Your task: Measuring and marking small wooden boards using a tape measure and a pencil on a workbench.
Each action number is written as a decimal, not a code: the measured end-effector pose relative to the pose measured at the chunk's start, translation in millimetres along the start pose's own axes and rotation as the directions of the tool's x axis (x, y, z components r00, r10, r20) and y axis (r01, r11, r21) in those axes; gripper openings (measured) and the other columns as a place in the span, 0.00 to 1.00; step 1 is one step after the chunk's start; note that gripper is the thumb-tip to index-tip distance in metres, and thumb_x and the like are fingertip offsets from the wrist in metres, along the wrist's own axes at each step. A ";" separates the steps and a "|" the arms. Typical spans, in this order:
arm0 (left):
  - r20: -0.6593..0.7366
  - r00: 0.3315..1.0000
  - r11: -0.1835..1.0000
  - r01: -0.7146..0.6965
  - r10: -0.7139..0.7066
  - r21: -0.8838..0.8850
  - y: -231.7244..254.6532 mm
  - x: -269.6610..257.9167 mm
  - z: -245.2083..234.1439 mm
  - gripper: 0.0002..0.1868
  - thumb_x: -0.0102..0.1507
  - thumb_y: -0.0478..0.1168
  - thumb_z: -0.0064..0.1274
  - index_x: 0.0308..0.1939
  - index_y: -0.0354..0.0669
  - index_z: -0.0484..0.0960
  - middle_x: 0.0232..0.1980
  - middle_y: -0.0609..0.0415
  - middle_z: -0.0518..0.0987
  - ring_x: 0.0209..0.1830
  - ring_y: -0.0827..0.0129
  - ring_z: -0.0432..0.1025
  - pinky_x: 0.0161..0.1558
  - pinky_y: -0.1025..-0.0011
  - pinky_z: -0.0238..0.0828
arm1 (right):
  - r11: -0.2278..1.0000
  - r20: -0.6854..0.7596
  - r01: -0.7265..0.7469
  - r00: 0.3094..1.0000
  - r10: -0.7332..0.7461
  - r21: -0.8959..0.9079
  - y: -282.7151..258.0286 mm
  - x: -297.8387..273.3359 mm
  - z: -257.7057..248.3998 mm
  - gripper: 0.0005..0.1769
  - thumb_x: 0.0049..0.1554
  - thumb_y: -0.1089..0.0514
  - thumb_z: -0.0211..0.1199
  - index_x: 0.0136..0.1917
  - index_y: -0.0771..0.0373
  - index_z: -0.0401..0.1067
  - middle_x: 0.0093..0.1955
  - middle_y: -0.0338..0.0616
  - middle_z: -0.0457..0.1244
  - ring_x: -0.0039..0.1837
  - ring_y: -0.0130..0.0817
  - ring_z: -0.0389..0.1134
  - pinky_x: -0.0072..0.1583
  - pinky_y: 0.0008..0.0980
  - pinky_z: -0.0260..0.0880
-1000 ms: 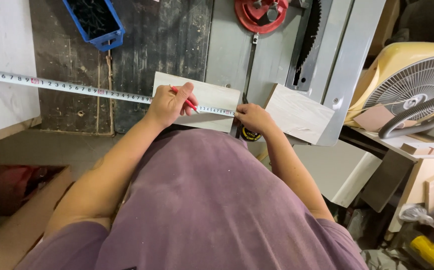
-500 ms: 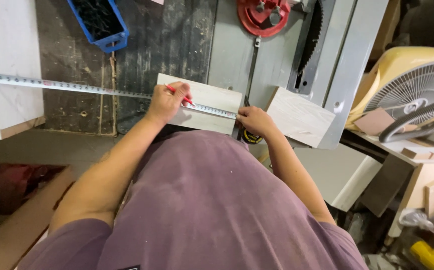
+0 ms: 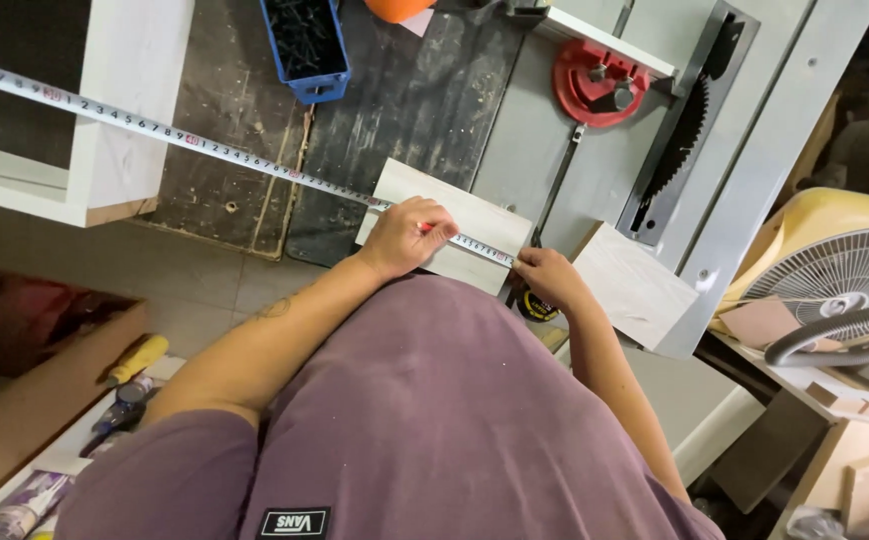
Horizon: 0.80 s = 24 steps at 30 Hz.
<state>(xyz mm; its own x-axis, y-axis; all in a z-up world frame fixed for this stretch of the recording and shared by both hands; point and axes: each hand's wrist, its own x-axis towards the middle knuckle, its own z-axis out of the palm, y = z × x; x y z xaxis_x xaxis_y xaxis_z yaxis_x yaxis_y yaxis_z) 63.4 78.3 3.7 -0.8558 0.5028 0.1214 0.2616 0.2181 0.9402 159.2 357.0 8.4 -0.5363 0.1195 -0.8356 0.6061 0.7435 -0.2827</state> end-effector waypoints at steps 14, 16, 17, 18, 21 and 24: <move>-0.024 0.984 0.966 0.169 -0.177 -0.196 1.1 9.6 -6.0 0.13 0.70 0.44 0.61 0.31 0.47 0.84 0.24 0.50 0.77 0.28 0.64 0.74 0.39 0.66 0.74 | 1.000 -0.042 -0.009 0.999 0.010 0.027 3.5 -1.5 1.8 0.19 0.61 0.40 0.60 0.49 0.54 0.81 0.51 0.58 0.72 0.63 0.62 0.70 0.65 0.55 0.69; -0.035 0.980 0.970 0.189 -0.196 -0.154 -11.1 9.1 -7.2 0.10 0.70 0.41 0.59 0.33 0.48 0.85 0.25 0.50 0.78 0.29 0.65 0.75 0.40 0.65 0.74 | 1.000 -0.059 0.023 0.998 -0.023 -0.008 -2.8 -4.7 -0.4 0.17 0.60 0.40 0.60 0.47 0.53 0.80 0.49 0.57 0.72 0.61 0.61 0.71 0.63 0.54 0.70; -0.019 0.981 0.969 0.186 -0.192 -0.161 -12.6 9.4 -5.7 0.10 0.70 0.41 0.59 0.33 0.48 0.85 0.25 0.50 0.78 0.29 0.65 0.75 0.40 0.65 0.74 | 1.000 -0.065 0.008 0.998 -0.008 0.001 -0.2 -4.4 0.0 0.17 0.60 0.40 0.60 0.47 0.53 0.80 0.49 0.57 0.72 0.61 0.61 0.71 0.63 0.54 0.70; -0.020 0.978 0.969 0.201 -0.206 -0.143 -14.4 9.1 -5.8 0.10 0.70 0.41 0.59 0.34 0.48 0.86 0.25 0.51 0.78 0.30 0.66 0.75 0.40 0.66 0.74 | 1.000 -0.059 0.010 0.998 -0.010 -0.005 0.9 -2.9 0.7 0.18 0.60 0.40 0.60 0.47 0.52 0.80 0.49 0.55 0.72 0.61 0.60 0.72 0.63 0.54 0.70; -0.007 0.972 0.964 0.234 -0.236 -0.125 -17.7 6.9 -3.7 0.11 0.72 0.42 0.57 0.34 0.48 0.85 0.25 0.52 0.78 0.29 0.68 0.72 0.40 0.66 0.73 | 1.000 -0.051 0.003 0.999 -0.003 0.000 -2.4 -5.8 -0.8 0.18 0.61 0.39 0.58 0.46 0.51 0.80 0.49 0.53 0.72 0.60 0.60 0.72 0.63 0.53 0.71; 0.006 0.967 0.961 0.253 -0.254 -0.114 -25.7 4.1 -2.2 0.13 0.73 0.43 0.55 0.34 0.46 0.83 0.25 0.52 0.78 0.28 0.68 0.70 0.39 0.65 0.72 | 1.000 -0.051 -0.003 0.999 0.002 -0.009 4.6 2.9 4.4 0.17 0.61 0.39 0.58 0.46 0.49 0.80 0.48 0.50 0.72 0.60 0.58 0.72 0.63 0.52 0.71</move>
<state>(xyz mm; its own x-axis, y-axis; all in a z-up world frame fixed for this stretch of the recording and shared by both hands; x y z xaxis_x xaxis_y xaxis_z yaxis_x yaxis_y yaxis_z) 52.2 72.9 -19.3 -0.8916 0.4357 -0.1233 -0.0162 0.2416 0.9702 163.0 357.9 2.7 -0.5641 0.1546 -0.8111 0.6021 0.7492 -0.2759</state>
